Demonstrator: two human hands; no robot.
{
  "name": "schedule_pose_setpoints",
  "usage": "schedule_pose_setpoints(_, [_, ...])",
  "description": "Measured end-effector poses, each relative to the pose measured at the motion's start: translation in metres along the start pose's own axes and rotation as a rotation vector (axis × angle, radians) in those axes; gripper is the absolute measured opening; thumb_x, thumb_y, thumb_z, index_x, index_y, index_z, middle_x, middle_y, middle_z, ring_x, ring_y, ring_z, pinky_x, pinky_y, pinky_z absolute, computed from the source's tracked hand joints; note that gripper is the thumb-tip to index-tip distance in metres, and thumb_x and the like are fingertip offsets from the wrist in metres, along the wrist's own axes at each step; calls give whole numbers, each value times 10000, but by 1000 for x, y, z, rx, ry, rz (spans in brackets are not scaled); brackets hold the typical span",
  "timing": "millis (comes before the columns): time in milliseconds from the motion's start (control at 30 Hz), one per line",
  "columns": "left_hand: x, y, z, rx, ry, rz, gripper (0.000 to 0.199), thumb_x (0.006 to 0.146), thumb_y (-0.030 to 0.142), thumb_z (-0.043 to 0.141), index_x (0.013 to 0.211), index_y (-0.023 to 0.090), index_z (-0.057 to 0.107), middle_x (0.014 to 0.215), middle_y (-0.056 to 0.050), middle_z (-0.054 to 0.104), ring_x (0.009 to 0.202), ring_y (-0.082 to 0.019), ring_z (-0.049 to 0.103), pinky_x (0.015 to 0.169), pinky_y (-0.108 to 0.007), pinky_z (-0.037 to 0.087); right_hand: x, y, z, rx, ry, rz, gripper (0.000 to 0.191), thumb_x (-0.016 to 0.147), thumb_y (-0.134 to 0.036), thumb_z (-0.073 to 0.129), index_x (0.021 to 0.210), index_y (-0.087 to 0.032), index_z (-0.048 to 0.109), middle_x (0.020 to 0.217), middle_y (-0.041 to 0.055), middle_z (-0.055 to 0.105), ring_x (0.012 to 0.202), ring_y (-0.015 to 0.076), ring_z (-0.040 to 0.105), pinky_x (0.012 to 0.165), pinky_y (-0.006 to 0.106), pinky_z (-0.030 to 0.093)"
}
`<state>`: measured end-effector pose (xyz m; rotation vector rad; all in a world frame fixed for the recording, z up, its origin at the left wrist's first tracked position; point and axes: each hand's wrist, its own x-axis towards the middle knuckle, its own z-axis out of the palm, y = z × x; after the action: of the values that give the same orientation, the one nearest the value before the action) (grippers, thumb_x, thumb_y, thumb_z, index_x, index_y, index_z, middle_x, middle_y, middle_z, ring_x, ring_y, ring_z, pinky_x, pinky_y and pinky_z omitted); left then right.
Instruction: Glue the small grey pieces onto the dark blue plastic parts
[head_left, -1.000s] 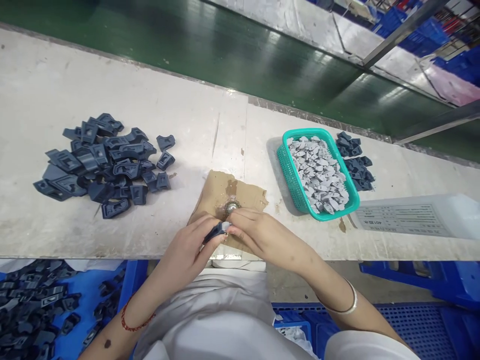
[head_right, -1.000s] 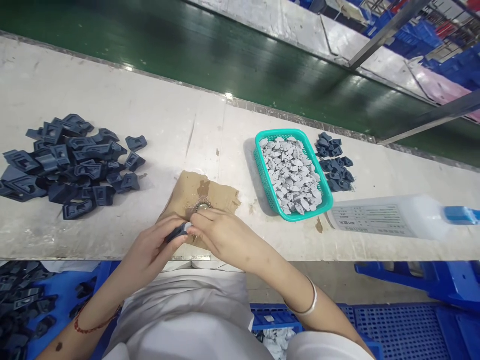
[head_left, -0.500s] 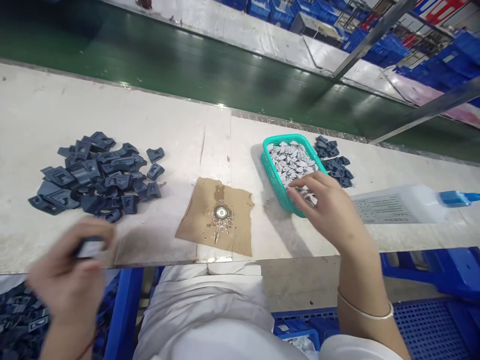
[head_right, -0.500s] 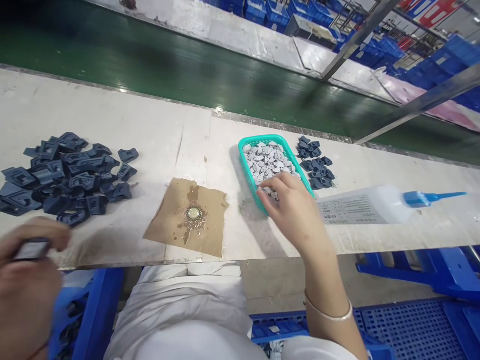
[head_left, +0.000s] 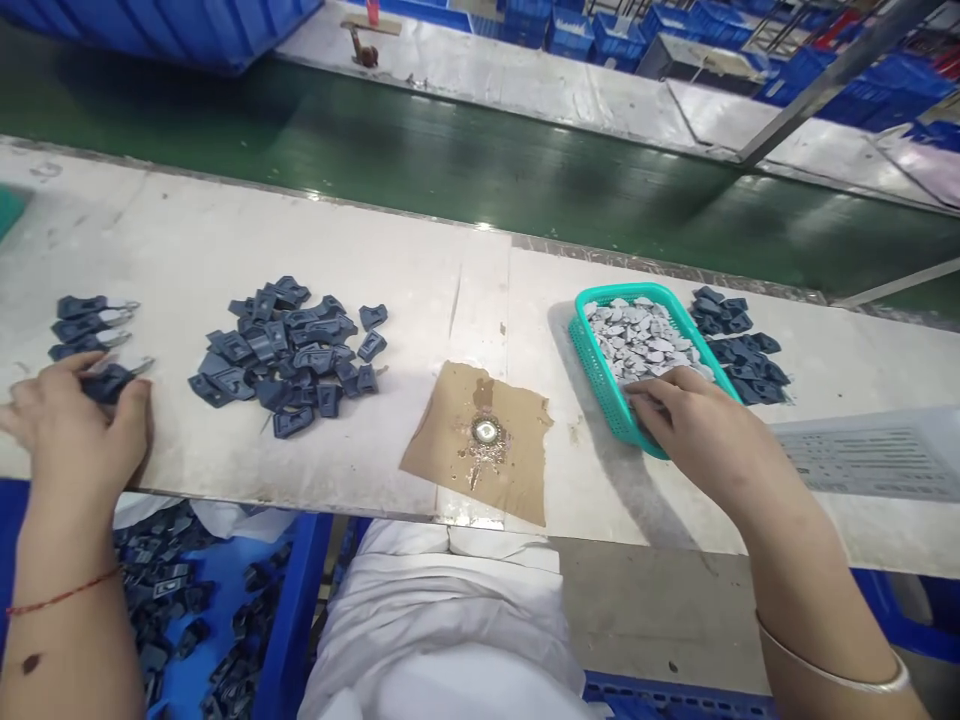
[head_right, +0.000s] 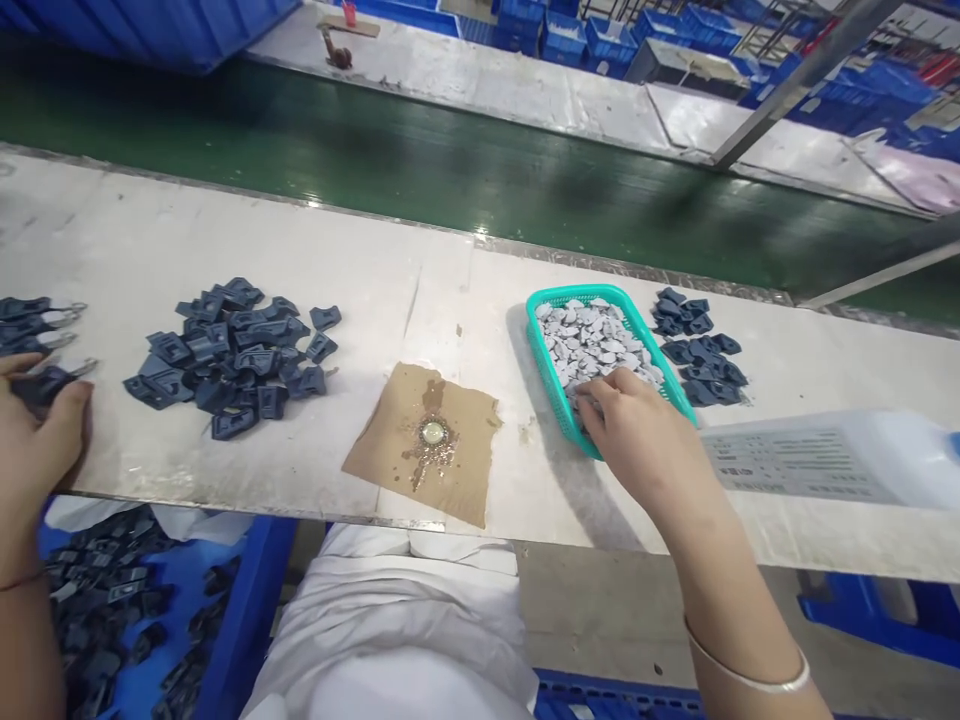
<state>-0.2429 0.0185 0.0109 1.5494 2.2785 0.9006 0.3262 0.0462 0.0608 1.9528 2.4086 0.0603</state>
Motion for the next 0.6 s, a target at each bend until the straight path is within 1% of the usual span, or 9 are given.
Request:
schedule_pose_setpoints(67, [6,2,-4,145,75,-117,337,825,306,694,1054,192,474,1168,-28,545,1424,-453,311,1199,-688,118,0,1,-6,-45,-34,-14,365,1026,-352,436,1135,-178,738,1025,155,671,841,295,674,554,360,463])
schedule_pose_setpoints(133, [10,5,-5,186,133,-158,354,868,353,666,1111,169,486,1199,-34,547,1430,-436,334,1219,-644,167,0,2,-13,-68,-89,-23,346,1026,-374,468,1128,-209,754,1046,152,671,769,259,665,544,351,447])
schedule_pose_setpoints(233, [10,9,-2,171,256,-103,460,892,427,649,1237,159,505,1332,-32,503,1451,-408,300,1238,-581,163,3,5,-16,-52,-138,-12,346,1021,-391,478,1059,-206,767,1060,151,682,705,233,650,587,367,459])
schedule_pose_setpoints(300, [3,14,2,202,309,-30,442,880,411,649,1227,150,566,1297,-44,535,1369,-372,412,1214,-554,222,5,9,-12,29,-112,-6,354,1003,-411,479,1013,-188,755,1067,155,689,782,259,671,616,372,482])
schedule_pose_setpoints(367, [-8,22,7,225,296,47,368,867,368,631,1155,138,638,1169,-60,610,1173,-302,561,1129,-498,364,5,12,-5,163,-58,48,377,971,-481,486,985,-204,741,1058,143,703,822,274,681,596,364,490])
schedule_pose_setpoints(433, [-22,32,13,194,214,65,348,853,350,626,1137,156,672,1086,-56,655,979,-234,613,980,-405,480,3,13,-2,316,-5,172,392,918,-565,530,980,-232,729,984,120,727,774,267,686,555,351,485])
schedule_pose_setpoints(500, [-32,41,19,155,97,28,400,823,369,670,1186,201,680,1053,-36,668,886,-200,612,853,-330,508,0,7,-3,508,59,294,357,864,-565,626,989,-246,723,913,100,743,755,254,700,566,338,510])
schedule_pose_setpoints(533, [-36,44,22,149,72,9,425,802,377,696,1197,219,685,1024,-24,668,857,-190,607,816,-310,504,-2,1,-4,630,98,327,323,845,-531,677,987,-245,727,893,92,747,759,246,707,592,332,533])
schedule_pose_setpoints(600, [-38,45,26,129,98,-25,435,755,380,740,1163,231,716,933,-2,657,797,-171,594,761,-283,496,-5,-14,-7,901,167,312,239,815,-436,756,957,-244,749,900,74,750,758,216,710,646,323,574])
